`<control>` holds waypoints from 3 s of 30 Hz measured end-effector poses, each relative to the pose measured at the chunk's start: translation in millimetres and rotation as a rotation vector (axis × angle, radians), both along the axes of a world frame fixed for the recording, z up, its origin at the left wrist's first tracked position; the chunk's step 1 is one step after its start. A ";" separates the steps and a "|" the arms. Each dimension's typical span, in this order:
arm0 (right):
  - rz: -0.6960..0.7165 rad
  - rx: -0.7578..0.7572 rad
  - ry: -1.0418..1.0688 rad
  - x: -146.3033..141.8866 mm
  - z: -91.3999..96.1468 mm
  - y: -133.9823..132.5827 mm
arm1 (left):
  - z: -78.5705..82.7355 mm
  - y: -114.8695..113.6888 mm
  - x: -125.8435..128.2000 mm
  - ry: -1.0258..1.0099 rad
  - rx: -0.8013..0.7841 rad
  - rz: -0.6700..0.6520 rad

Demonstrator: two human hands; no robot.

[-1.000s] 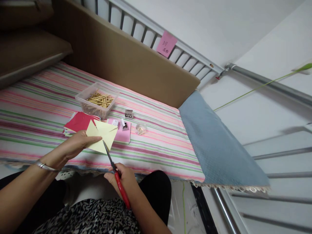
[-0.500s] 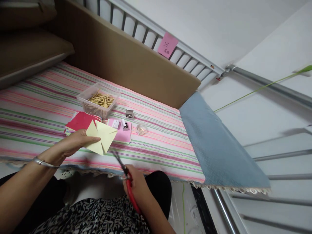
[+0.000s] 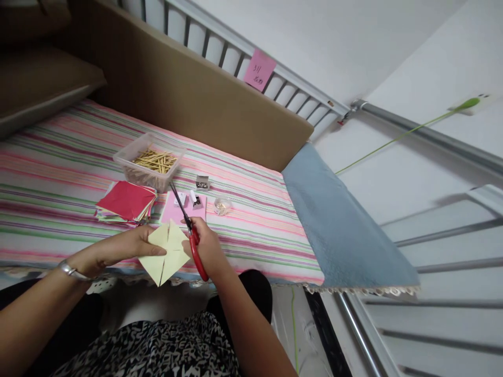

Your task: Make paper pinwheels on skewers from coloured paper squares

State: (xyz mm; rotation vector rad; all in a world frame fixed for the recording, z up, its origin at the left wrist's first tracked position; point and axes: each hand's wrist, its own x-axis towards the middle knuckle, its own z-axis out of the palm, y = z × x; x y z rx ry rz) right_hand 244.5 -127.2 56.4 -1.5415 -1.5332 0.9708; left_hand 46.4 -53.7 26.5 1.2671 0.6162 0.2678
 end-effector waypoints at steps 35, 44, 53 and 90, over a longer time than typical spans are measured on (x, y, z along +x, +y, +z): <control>0.058 -0.524 0.117 -7.5 -0.1 -87.9 | 9.5 18.2 -18.8 -0.088 -0.070 0.631; 0.107 -0.583 0.088 -8.3 7.0 -75.8 | 12.7 13.0 -18.1 -0.090 -0.093 0.531; 0.037 -0.564 0.079 -19.1 12.6 -71.0 | 14.2 10.5 -16.7 -0.117 -0.097 0.520; 0.091 -0.369 -0.023 -18.0 -5.9 -63.7 | 14.7 8.2 -17.2 -0.127 -0.115 0.538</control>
